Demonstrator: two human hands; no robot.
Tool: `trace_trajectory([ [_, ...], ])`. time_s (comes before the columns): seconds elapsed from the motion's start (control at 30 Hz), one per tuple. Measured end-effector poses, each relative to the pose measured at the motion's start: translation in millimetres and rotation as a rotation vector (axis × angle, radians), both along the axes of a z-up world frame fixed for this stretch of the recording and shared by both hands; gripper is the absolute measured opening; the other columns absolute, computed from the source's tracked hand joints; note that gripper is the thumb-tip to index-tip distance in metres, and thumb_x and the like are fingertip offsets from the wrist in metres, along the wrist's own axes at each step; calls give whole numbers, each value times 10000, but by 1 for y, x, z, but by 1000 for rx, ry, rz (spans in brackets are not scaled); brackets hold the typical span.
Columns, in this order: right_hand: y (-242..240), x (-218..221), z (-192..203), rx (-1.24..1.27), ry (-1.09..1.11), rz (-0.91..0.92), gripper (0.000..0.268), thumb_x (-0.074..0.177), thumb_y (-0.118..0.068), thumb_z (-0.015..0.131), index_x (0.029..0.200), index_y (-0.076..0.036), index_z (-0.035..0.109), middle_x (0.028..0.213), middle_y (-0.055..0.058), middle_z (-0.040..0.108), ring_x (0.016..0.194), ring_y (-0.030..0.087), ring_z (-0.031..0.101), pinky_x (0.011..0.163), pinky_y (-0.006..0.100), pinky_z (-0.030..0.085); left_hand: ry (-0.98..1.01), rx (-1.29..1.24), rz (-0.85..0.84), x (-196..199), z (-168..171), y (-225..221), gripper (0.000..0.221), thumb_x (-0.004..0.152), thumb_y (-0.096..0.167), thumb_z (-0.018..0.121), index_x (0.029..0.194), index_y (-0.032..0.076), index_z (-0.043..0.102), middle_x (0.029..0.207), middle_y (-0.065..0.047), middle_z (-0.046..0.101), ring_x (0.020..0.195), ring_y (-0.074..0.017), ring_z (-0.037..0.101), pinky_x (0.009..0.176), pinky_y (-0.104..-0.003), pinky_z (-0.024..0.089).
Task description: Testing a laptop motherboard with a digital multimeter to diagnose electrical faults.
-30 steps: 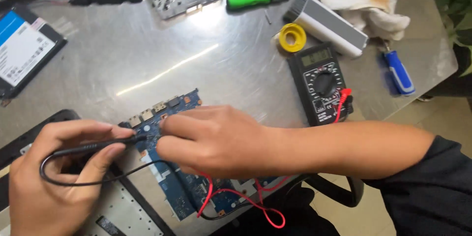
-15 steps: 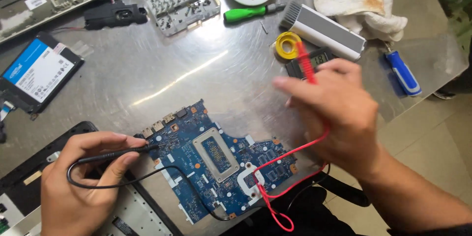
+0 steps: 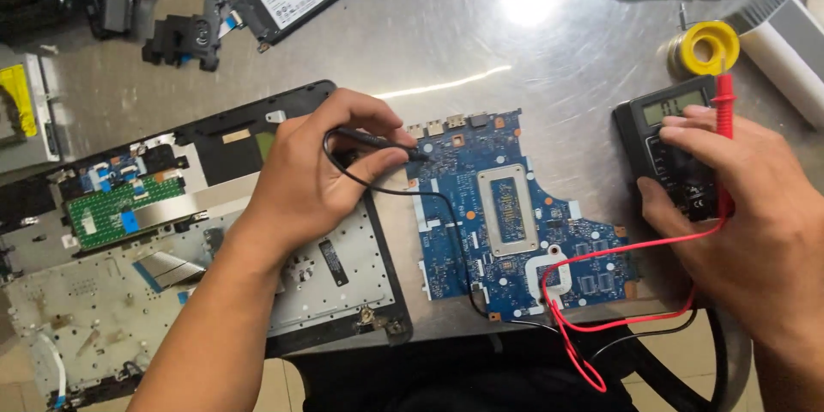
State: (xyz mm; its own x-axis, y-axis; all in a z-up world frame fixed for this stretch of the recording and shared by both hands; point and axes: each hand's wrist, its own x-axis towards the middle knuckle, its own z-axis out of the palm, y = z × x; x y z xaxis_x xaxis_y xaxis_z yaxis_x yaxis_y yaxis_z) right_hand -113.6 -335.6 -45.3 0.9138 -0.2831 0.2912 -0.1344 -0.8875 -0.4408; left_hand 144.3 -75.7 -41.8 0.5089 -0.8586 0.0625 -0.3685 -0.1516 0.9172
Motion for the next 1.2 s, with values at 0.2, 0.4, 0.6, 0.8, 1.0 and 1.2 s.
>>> trace_trajectory([
  [0.2, -3, 44, -2, -107, 14, 162, 351, 953, -12, 823, 1279, 35, 700, 1365, 247, 707, 1299, 378, 669, 1181, 437, 494, 6, -36, -24, 0, -2, 1, 217, 961, 69, 717, 1132, 77, 582, 1044, -88, 755, 975, -201, 780, 880, -288, 673],
  [0.4, -12, 74, 14, -264, 16, 214, 333, 1081, -67, 830, 1389, 29, 746, 1354, 249, 744, 1311, 441, 677, 1258, 632, 426, -29, -76, -44, 1, -7, 2, 228, 967, 47, 715, 1140, 63, 566, 1044, -108, 753, 986, -219, 773, 882, -301, 682],
  [0.6, 45, 94, 14, 180, -105, 655, 240, 978, -140, 645, 1141, 36, 643, 894, 156, 712, 741, 297, 707, 667, 423, 578, -10, -70, -40, 3, -7, 3, 232, 971, 91, 723, 1137, 75, 561, 1028, -85, 761, 967, -196, 766, 843, -285, 646],
  [0.8, 58, 90, -14, 123, -100, 737, 194, 1021, -181, 582, 1110, -16, 633, 843, 104, 571, 611, 258, 499, 526, 376, 402, -25, -59, -47, 4, -6, 2, 240, 967, 105, 721, 1145, 71, 564, 1032, -84, 762, 981, -191, 768, 902, -296, 647],
  [1.0, 55, 90, -18, 163, -77, 693, 158, 992, -101, 626, 1093, 18, 649, 867, 142, 593, 633, 269, 536, 539, 376, 413, -56, -53, -48, 5, -7, 1, 227, 986, 131, 715, 1147, 72, 565, 1010, -56, 752, 957, -182, 760, 892, -285, 590],
  [1.2, 56, 94, -16, 171, -80, 697, 154, 995, -104, 622, 1076, 25, 634, 850, 140, 576, 615, 268, 507, 518, 379, 393, -11, -58, -50, 6, -5, -1, 215, 983, 94, 704, 1140, 59, 562, 1024, -78, 756, 984, -197, 762, 938, -299, 622],
])
